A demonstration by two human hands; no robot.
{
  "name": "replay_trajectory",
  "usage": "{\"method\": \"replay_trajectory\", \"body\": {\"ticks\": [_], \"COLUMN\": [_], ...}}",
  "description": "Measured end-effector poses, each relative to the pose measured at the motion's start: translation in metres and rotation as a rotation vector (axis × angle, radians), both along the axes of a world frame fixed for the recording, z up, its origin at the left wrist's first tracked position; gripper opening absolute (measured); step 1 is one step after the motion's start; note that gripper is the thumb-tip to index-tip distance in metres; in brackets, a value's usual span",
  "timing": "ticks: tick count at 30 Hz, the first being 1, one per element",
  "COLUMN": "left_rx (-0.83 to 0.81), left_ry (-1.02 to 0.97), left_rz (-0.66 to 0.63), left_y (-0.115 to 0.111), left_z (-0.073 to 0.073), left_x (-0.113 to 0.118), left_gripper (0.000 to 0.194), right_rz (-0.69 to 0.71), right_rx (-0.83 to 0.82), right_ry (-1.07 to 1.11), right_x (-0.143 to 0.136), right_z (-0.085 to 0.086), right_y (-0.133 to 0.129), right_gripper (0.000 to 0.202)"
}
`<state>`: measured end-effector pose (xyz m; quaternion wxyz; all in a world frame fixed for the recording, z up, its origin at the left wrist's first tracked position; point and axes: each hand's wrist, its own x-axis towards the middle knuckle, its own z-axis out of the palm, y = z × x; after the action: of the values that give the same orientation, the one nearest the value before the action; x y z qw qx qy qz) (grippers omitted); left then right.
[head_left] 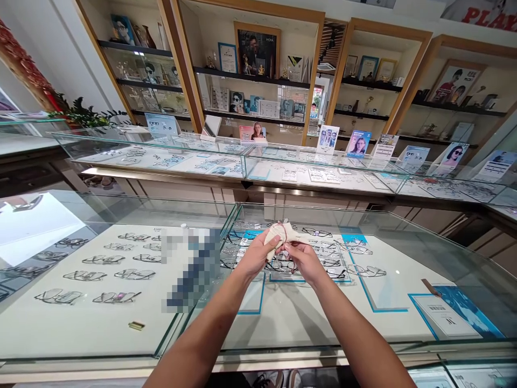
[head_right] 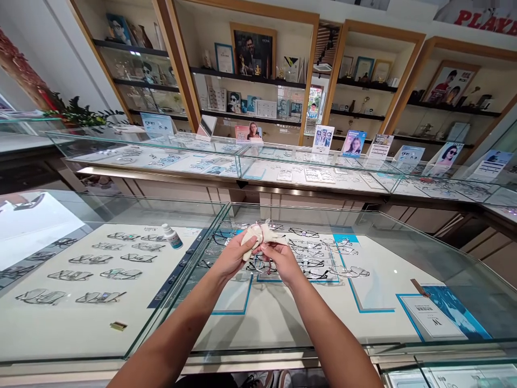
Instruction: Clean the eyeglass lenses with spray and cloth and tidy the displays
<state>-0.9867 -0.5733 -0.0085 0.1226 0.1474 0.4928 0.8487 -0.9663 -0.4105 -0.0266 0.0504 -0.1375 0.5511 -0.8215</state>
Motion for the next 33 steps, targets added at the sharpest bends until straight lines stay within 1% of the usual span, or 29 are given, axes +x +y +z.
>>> {"method": "replay_trajectory", "body": {"ticks": [3, 5, 8, 10, 12, 14, 16, 18, 20, 22, 23, 25, 29, 31, 33], "left_rx": [-0.051, -0.085, -0.127, -0.136, -0.138, -0.139, -0.121, -0.087, -0.071, -0.093, -0.11, -0.138, -0.141, -0.137, -0.128], "left_ry": [0.042, 0.077, 0.11, 0.09, 0.062, 0.075, 0.099, 0.088, 0.07, 0.093, 0.113, 0.14, 0.132, 0.13, 0.124], "left_rz": [-0.005, 0.015, 0.081, 0.135, 0.189, 0.216, 0.201, 0.151, 0.09, 0.048, 0.047, 0.085, 0.181, 0.182, 0.161], "left_y": [-0.002, -0.003, -0.001, 0.002, 0.006, 0.008, 0.008, 0.007, 0.004, 0.002, 0.001, 0.002, 0.006, 0.007, 0.006], "left_z": [0.002, 0.002, 0.0, -0.003, -0.005, -0.005, -0.005, -0.003, -0.001, 0.002, 0.003, 0.004, 0.003, 0.001, 0.0], "left_x": [0.0, -0.001, -0.001, 0.0, 0.001, 0.001, 0.002, 0.002, 0.002, 0.003, 0.003, 0.005, 0.006, 0.004, 0.002], "left_gripper": [0.054, 0.052, 0.05, 0.051, 0.053, 0.053, 0.052, 0.051, 0.055, 0.059, 0.058, 0.052, 0.043, 0.044, 0.047], "right_rz": [-0.001, -0.015, -0.033, -0.034, -0.02, 0.003, 0.01, -0.01, -0.03, -0.022, -0.012, 0.008, 0.03, 0.03, 0.02], "right_rx": [0.006, 0.024, 0.085, 0.141, 0.179, 0.188, 0.168, 0.128, 0.074, 0.03, 0.014, 0.011, 0.074, 0.088, 0.07], "right_ry": [0.004, 0.007, 0.037, 0.065, 0.083, 0.093, 0.084, 0.049, 0.013, -0.005, -0.01, -0.013, 0.027, 0.025, -0.012], "right_x": [0.001, 0.002, 0.006, 0.008, 0.01, 0.01, 0.008, 0.005, 0.003, 0.002, 0.002, 0.004, 0.005, 0.005, 0.004], "right_z": [0.0, 0.0, 0.001, 0.003, 0.004, 0.005, 0.005, 0.006, 0.006, 0.007, 0.007, 0.007, 0.003, 0.002, 0.002], "right_y": [0.0, -0.001, -0.004, -0.006, -0.007, -0.006, -0.004, -0.001, 0.001, 0.001, 0.001, -0.001, -0.005, -0.004, -0.003], "right_gripper": [0.037, 0.039, 0.042, 0.043, 0.043, 0.042, 0.041, 0.039, 0.037, 0.037, 0.037, 0.039, 0.037, 0.037, 0.037]}}
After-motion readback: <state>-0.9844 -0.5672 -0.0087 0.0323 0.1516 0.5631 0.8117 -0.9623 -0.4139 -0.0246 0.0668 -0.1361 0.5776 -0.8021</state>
